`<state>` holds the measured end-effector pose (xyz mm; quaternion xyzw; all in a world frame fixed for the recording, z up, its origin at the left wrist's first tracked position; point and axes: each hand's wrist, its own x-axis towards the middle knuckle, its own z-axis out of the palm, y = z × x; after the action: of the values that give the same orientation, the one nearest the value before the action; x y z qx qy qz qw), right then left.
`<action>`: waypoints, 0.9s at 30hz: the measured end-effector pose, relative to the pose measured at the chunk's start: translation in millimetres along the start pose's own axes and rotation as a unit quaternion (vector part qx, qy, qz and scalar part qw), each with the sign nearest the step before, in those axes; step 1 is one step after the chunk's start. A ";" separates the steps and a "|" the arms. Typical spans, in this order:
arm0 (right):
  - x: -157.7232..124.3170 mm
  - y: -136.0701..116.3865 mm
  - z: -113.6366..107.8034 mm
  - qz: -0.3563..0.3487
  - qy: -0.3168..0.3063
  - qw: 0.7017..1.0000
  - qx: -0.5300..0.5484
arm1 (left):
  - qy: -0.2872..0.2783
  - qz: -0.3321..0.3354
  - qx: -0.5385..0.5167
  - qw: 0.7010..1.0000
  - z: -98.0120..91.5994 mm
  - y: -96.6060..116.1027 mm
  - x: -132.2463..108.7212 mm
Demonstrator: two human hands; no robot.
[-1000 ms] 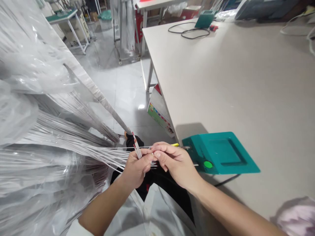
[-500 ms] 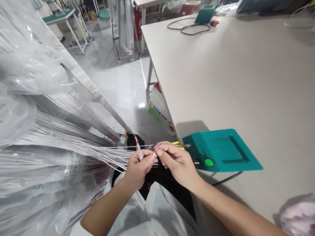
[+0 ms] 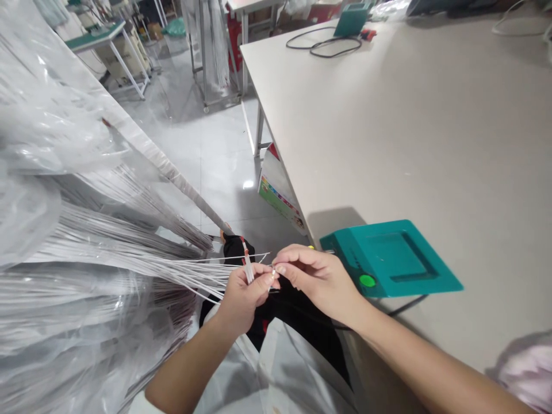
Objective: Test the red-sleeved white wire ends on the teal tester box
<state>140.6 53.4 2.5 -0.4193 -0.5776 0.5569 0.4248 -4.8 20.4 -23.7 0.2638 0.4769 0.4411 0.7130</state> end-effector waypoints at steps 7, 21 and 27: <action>-6.7 3.3 6.4 0.085 0.010 0.994 0.073 | -0.020 -0.009 -0.095 0.995 0.1 4.1 -0.5; -4.9 8.7 -2.3 -0.189 -0.014 0.954 -0.231 | -0.015 0.005 0.040 0.999 -1.8 4.4 -2.1; -7.8 17.9 -7.6 -0.400 0.009 0.758 -0.516 | 0.040 0.098 0.211 0.972 -2.0 -0.5 -5.1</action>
<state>150.3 48.6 -15.5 -0.3112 -0.8886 -0.0499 0.3334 -7.3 15.5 -22.6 0.4360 0.5597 0.4082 0.5745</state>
